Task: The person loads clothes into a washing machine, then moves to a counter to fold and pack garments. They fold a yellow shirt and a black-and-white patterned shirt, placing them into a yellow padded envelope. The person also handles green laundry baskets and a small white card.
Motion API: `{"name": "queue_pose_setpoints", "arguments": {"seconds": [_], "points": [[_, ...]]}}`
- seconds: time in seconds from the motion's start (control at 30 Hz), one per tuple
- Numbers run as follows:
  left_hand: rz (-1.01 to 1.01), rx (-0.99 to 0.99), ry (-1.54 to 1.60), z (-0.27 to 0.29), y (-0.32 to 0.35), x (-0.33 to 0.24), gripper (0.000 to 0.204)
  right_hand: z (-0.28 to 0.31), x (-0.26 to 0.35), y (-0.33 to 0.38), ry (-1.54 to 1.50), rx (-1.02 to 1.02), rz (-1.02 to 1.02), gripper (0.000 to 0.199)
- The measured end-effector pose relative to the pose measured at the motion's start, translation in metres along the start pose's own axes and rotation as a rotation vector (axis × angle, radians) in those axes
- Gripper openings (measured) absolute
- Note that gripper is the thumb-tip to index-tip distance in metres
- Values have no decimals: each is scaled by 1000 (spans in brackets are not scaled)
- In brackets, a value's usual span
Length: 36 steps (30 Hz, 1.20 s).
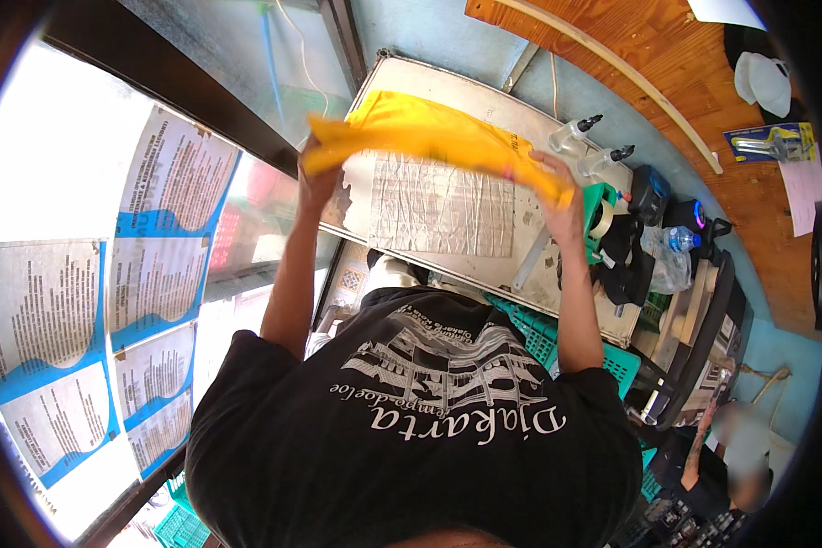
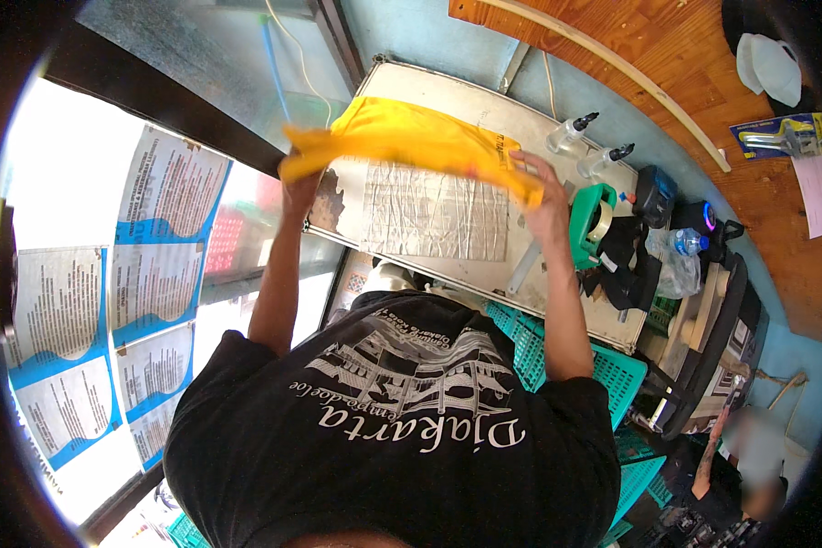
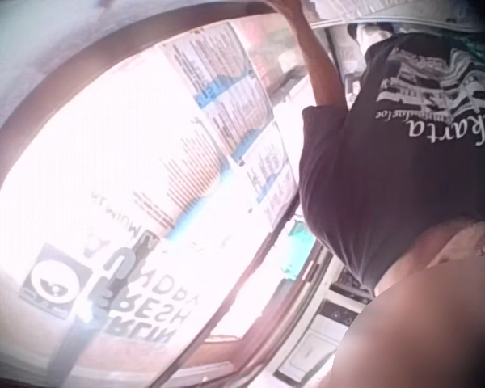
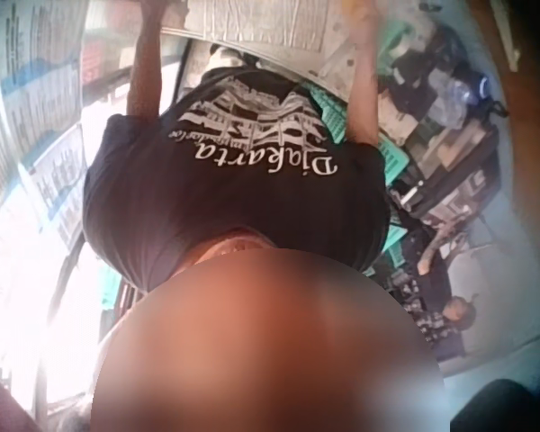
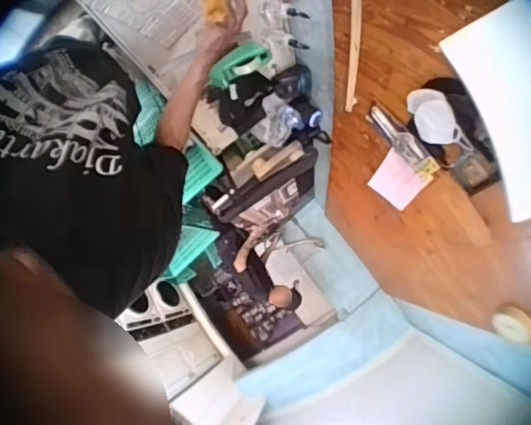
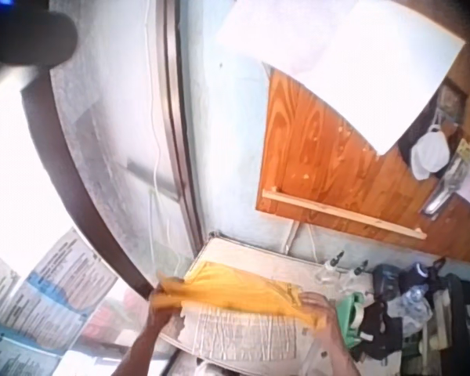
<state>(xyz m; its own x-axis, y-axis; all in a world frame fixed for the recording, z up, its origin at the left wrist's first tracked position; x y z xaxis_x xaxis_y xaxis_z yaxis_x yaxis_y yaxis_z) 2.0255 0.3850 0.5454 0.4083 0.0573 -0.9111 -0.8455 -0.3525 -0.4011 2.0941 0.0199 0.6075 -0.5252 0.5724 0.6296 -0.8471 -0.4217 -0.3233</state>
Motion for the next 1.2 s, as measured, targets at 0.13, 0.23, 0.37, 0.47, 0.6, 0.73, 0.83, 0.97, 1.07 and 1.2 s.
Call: {"name": "queue_pose_setpoints", "arguments": {"seconds": [0.13, 0.23, 0.37, 0.47, 0.6, 0.73, 0.83, 0.97, 1.07, 1.2], "points": [[335, -50, 94, 15, 70, 87, 24, -55, -65, 59, 160, 38, -57, 39], [500, -43, -259, 47, 144, 151, 24, -92, -141, 121, 380, 76, -208, 35], [604, -127, -294, 52, 141, 135, 27, -97, -161, 162, 65, 183, -679, 23], [678, -83, -349, 35, 120, 147, 32, -109, -167, 152, -135, 139, -785, 22], [812, 21, -583, 24, 105, 182, 43, -133, -194, 117, 104, 221, -721, 34], [880, 55, -701, 14, 100, 190, 52, -132, -192, 100, 129, 272, -668, 43], [943, 83, -659, 8, 104, 188, 54, -136, -191, 104, 76, 316, -672, 40], [890, 25, -682, -5, 97, 168, 51, -137, -180, 105, -78, 324, -778, 34], [832, 69, -571, -7, 96, 161, 44, -140, -175, 100, 0, 306, -632, 32], [693, 107, -511, -31, 79, 126, 41, -110, -150, 81, -142, 159, -577, 33]]}}
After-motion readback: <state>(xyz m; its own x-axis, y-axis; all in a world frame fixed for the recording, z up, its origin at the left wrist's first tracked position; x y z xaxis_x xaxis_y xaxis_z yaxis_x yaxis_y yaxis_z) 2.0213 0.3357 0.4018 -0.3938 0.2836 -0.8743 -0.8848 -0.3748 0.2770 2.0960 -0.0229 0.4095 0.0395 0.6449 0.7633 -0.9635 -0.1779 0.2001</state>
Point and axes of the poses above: each hand's wrist, its own y-axis away from the middle knuckle, its own z-axis out of the back of the hand, x = y × z, the point moved 7 cm from there along -y, towards the middle knuckle, and after that the axes turned 11 degrees about y, right-handed, at the moved point
